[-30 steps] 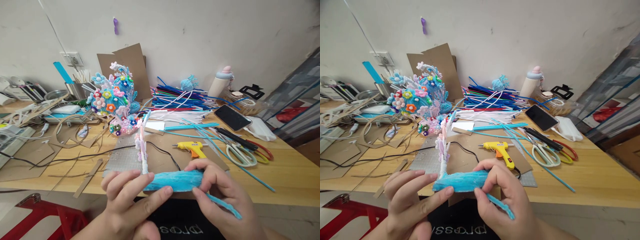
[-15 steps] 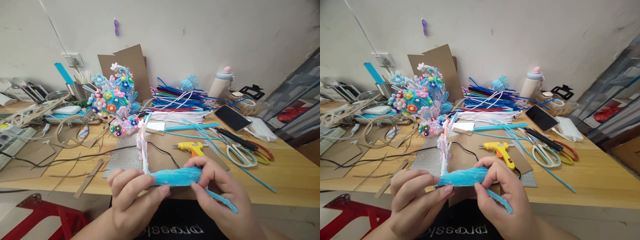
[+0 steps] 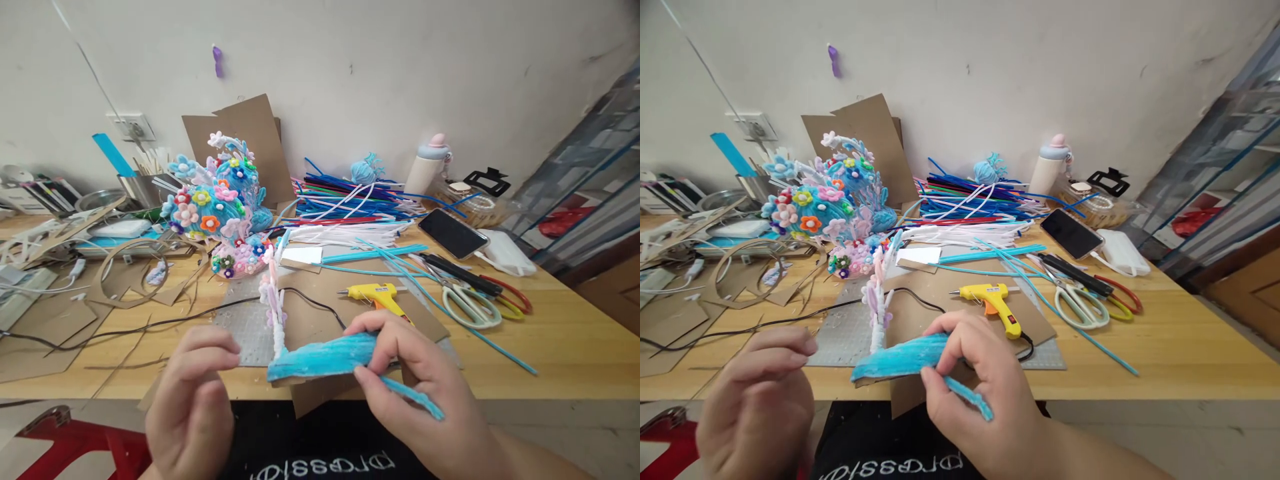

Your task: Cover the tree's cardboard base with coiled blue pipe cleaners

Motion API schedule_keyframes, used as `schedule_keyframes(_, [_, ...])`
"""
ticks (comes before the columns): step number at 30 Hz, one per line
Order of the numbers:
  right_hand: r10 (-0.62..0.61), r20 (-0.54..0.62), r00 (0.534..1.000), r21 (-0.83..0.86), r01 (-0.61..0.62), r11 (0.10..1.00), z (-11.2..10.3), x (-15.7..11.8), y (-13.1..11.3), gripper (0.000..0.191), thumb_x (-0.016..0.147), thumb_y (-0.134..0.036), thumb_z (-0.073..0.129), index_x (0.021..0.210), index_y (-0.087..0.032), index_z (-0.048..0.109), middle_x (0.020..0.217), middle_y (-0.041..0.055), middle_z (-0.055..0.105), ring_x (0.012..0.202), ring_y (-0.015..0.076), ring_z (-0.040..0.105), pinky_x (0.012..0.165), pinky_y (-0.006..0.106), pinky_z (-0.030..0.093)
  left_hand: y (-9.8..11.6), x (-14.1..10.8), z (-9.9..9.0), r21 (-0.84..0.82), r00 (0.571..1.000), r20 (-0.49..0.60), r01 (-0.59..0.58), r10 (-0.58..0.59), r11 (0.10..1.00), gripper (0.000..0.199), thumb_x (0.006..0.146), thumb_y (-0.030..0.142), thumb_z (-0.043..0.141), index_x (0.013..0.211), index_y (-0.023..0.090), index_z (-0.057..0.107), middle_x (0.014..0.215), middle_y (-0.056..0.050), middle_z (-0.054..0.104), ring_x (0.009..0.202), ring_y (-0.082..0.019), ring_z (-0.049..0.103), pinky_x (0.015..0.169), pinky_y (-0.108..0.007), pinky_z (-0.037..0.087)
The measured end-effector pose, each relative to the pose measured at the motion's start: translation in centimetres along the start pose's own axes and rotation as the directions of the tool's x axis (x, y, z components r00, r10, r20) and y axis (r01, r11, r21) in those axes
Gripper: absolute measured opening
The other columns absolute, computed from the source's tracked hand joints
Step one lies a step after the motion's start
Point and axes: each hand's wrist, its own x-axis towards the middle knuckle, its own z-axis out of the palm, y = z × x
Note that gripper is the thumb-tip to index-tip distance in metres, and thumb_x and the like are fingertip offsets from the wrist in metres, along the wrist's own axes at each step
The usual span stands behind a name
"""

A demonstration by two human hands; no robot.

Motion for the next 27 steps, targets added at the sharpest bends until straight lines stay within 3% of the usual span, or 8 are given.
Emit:
schedule_keyframes(1, [-0.017,0.006,1.000,-0.012,0.017,1.000,0.1,0.1,-0.2,0.019,0.080,-0.010,0.061,0.075,-0.023,0.049,0.101,-0.0016,0.065,0.089,0.0173,0.065,0.077,0.033,0.048,0.4,0.4,0.3,-0.001,0.993,0.105,-0.050,0.050,0.999,0.011,0.095,0.020,0.051,0.101,0.021,0.061,0.095,-0.005,0.059,0.089,-0.020,0.058,0.075,-0.035,0.049])
schedule_keyframes(4, [-0.058,0.020,0.998,-0.022,0.059,0.998,0.4,0.4,-0.4,0.017,0.080,-0.010,0.062,0.077,-0.023,0.051,0.100,-0.0010,0.065,0.089,0.0170,0.065,0.077,0.033,0.049,1.2,1.2,1.4,-0.008,0.887,0.379,-0.282,0.263,0.959,0.031,0.084,0.004,0.060,0.111,0.018,0.062,0.110,-0.007,0.059,0.097,-0.018,0.058,0.082,-0.033,0.053])
schedule_keyframes(6, [-0.067,0.025,0.997,-0.013,0.067,0.998,0.4,0.5,-0.4,0.016,0.080,-0.011,0.062,0.078,-0.023,0.052,0.099,-0.0011,0.064,0.089,0.0165,0.065,0.077,0.032,0.050,1.2,1.2,2.0,0.001,0.847,0.412,-0.370,0.336,0.929,0.032,0.085,0.001,0.058,0.111,0.017,0.064,0.112,-0.007,0.060,0.100,-0.018,0.058,0.085,-0.032,0.054])
schedule_keyframes(12, [-0.080,0.053,0.995,0.005,0.080,0.997,-0.3,-0.1,0.1,0.019,0.080,-0.011,0.065,0.084,-0.024,0.052,0.108,-0.0003,0.063,0.096,0.0170,0.064,0.083,0.032,0.050,1.2,0.7,2.3,0.079,0.829,0.389,-0.464,0.401,0.882,0.027,0.086,0.003,0.056,0.107,0.016,0.067,0.110,-0.009,0.064,0.105,-0.020,0.061,0.088,-0.031,0.057])
schedule_keyframes(17, [-0.140,0.045,0.989,-0.004,0.140,0.990,-0.4,-0.5,0.2,0.024,0.078,-0.005,0.063,0.086,-0.024,0.051,0.111,0.0002,0.058,0.100,0.0156,0.062,0.087,0.029,0.049,2.9,1.9,2.7,-0.057,0.905,0.402,-0.125,0.137,0.991,0.021,0.083,0.005,0.059,0.098,0.019,0.057,0.093,-0.003,0.061,0.085,-0.013,0.062,0.073,-0.023,0.056])
schedule_keyframes(20, [-0.166,0.054,0.985,-0.020,0.167,0.986,-0.3,-0.5,0.2,0.024,0.078,-0.005,0.064,0.086,-0.023,0.051,0.113,0.0012,0.055,0.104,0.0155,0.061,0.089,0.028,0.049,3.3,2.6,3.0,-0.045,0.877,0.478,0.065,-0.036,0.997,0.020,0.088,0.017,0.062,0.107,0.023,0.058,0.095,-0.001,0.064,0.090,-0.013,0.064,0.075,-0.020,0.055])
schedule_keyframes(24, [-0.250,0.057,0.967,-0.056,0.253,0.966,-0.4,-0.5,0.3,0.022,0.078,-0.005,0.062,0.088,-0.022,0.053,0.118,0.0035,0.052,0.112,0.0190,0.057,0.095,0.033,0.048,3.1,2.8,3.1,-0.020,0.863,0.492,0.142,-0.114,0.990,0.016,0.091,0.030,0.064,0.107,0.030,0.063,0.096,0.002,0.066,0.090,-0.012,0.066,0.072,-0.017,0.055])
schedule_keyframes(27, [-0.410,0.032,0.911,-0.197,0.408,0.891,-0.6,-0.5,0.3,0.019,0.077,-0.005,0.063,0.085,-0.021,0.058,0.110,0.0034,0.054,0.103,0.0212,0.055,0.091,0.042,0.045,2.8,2.8,3.1,-0.024,0.876,0.463,0.161,-0.132,0.987,0.016,0.091,0.036,0.065,0.105,0.030,0.065,0.095,0.001,0.067,0.090,-0.013,0.066,0.070,-0.019,0.055])
